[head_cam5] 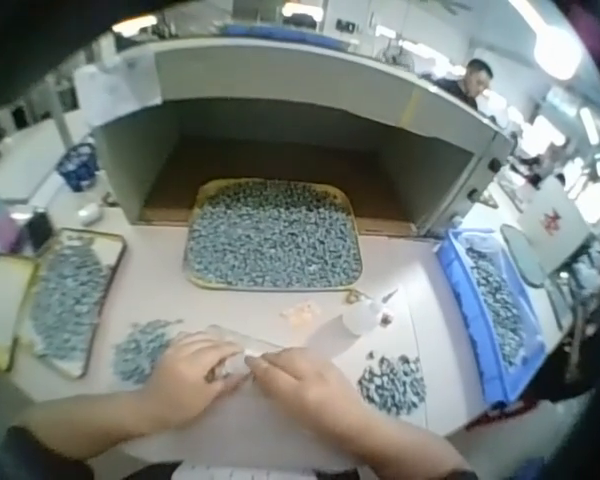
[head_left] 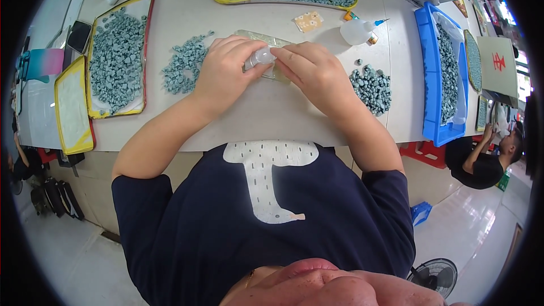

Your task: Gluing small green plastic components onto base parts at a factory workstation.

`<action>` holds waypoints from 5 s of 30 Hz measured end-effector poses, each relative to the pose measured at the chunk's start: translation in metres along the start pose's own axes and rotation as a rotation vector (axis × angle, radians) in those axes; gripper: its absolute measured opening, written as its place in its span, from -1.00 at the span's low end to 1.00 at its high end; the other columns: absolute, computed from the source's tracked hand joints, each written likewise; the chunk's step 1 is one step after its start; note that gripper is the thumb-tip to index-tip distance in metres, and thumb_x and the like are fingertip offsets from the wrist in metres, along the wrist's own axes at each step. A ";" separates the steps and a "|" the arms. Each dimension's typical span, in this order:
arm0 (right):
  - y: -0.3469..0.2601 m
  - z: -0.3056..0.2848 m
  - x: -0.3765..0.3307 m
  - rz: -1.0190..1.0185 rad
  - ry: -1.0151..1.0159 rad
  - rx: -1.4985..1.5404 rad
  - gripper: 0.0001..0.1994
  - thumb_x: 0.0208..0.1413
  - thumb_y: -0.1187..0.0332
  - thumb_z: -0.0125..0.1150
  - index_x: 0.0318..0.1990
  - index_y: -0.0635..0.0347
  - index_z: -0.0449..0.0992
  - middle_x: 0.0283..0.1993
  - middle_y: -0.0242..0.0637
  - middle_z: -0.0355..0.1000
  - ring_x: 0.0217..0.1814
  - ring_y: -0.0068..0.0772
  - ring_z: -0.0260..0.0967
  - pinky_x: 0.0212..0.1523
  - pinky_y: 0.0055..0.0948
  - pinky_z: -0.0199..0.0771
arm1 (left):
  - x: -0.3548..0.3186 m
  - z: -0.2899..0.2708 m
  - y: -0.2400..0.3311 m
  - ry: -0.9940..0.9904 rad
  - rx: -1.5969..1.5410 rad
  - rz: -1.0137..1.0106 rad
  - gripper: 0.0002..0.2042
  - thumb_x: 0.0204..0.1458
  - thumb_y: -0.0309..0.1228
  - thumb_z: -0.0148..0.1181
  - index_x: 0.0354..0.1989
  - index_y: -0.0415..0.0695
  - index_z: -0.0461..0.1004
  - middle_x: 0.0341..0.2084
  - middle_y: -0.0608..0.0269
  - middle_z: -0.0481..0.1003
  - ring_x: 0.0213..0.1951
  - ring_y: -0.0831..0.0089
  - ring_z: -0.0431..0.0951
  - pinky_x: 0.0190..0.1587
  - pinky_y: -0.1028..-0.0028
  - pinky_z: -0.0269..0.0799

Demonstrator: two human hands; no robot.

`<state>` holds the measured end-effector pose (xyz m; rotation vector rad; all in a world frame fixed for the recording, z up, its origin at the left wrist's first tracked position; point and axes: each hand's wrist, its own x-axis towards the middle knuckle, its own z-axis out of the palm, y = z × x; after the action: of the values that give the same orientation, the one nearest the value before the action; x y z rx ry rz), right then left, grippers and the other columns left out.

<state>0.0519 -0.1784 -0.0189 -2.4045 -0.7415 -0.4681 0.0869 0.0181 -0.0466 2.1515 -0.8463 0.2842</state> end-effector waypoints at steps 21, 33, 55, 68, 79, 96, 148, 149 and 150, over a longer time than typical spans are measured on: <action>-0.010 -0.015 0.028 -0.531 -0.271 -0.391 -0.89 -0.17 0.52 0.22 -0.44 0.35 0.48 -0.46 -0.32 0.32 -0.36 -0.35 0.35 -0.29 -0.42 0.41 | -0.006 -0.016 0.000 -0.016 0.006 0.037 -0.72 -0.19 -0.44 0.34 -0.24 -0.19 0.52 -0.38 0.20 0.54 -0.25 0.27 0.51 -0.14 0.33 0.31; -0.022 -0.017 0.045 -0.724 -0.382 -0.471 -0.90 -0.40 0.48 0.14 -0.65 0.29 0.37 -0.56 -0.34 0.23 -0.48 -0.37 0.23 -0.38 -0.46 0.30 | -0.013 -0.020 -0.004 0.013 -0.016 0.064 -0.70 -0.19 -0.41 0.36 -0.23 -0.19 0.52 -0.39 0.21 0.54 -0.26 0.27 0.51 -0.16 0.34 0.31; -0.014 -0.020 0.030 0.175 -0.113 0.069 -0.85 0.01 0.52 0.25 -0.22 0.23 0.58 -0.38 -0.25 0.50 -0.38 -0.38 0.47 -0.37 -0.45 0.47 | -0.011 -0.018 -0.006 -0.099 -0.144 -0.032 -0.66 -0.13 -0.34 0.35 -0.15 -0.17 0.50 -0.23 0.20 0.53 -0.13 0.26 0.47 -0.07 0.33 0.31; -0.012 -0.014 0.004 0.366 -0.192 0.225 -0.84 0.03 0.47 0.25 -0.21 0.25 0.58 -0.37 -0.21 0.51 -0.39 -0.39 0.49 -0.35 -0.49 0.50 | -0.008 0.003 0.002 -0.168 -0.273 -0.073 -0.66 -0.17 -0.30 0.40 -0.24 -0.18 0.49 -0.36 0.20 0.45 -0.24 0.22 0.45 -0.14 0.31 0.34; -0.011 0.001 0.002 0.281 -0.081 0.115 -0.88 0.00 0.47 0.28 -0.27 0.23 0.59 -0.36 -0.26 0.52 -0.39 -0.32 0.49 -0.40 -0.47 0.51 | -0.009 0.008 -0.006 -0.130 -0.211 -0.137 -0.60 -0.24 -0.27 0.44 -0.20 -0.17 0.53 -0.33 0.25 0.46 -0.23 0.27 0.44 -0.14 0.35 0.37; -0.015 0.018 0.018 0.180 -0.166 -0.034 -0.93 0.03 0.51 0.21 -0.33 0.24 0.45 -0.37 -0.21 0.42 -0.37 -0.12 0.40 -0.35 -0.30 0.41 | -0.015 0.004 -0.016 -0.079 -0.141 -0.014 -0.66 -0.27 -0.31 0.44 -0.29 -0.17 0.55 -0.37 0.31 0.46 -0.27 0.30 0.43 -0.19 0.35 0.36; -0.038 0.003 0.014 -0.279 -0.309 -0.437 -0.84 -0.15 0.47 0.15 -0.35 0.27 0.49 -0.34 -0.37 0.30 -0.21 -0.40 0.33 -0.03 -0.26 0.29 | -0.019 -0.001 -0.016 0.021 -0.015 0.054 -0.70 -0.30 -0.43 0.39 -0.29 -0.10 0.59 -0.40 0.36 0.47 -0.27 0.35 0.44 -0.24 0.37 0.27; -0.038 0.004 0.014 -0.284 -0.303 -0.431 -0.84 -0.15 0.47 0.15 -0.35 0.27 0.49 -0.34 -0.37 0.31 -0.20 -0.40 0.33 -0.04 -0.26 0.29 | -0.019 -0.001 -0.016 0.027 -0.012 0.055 -0.70 -0.30 -0.44 0.39 -0.29 -0.10 0.59 -0.40 0.36 0.46 -0.28 0.36 0.44 -0.24 0.37 0.27; -0.037 0.004 0.014 -0.290 -0.296 -0.425 -0.84 -0.15 0.47 0.15 -0.34 0.27 0.49 -0.34 -0.36 0.31 -0.20 -0.39 0.32 -0.04 -0.26 0.29 | -0.019 -0.002 -0.016 0.026 -0.013 0.055 -0.70 -0.30 -0.44 0.39 -0.29 -0.10 0.59 -0.40 0.36 0.46 -0.28 0.36 0.44 -0.24 0.37 0.27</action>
<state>0.0414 -0.1445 0.0004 -2.8117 -1.2372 -0.4200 0.0830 0.0356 -0.0634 2.1106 -0.8911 0.3336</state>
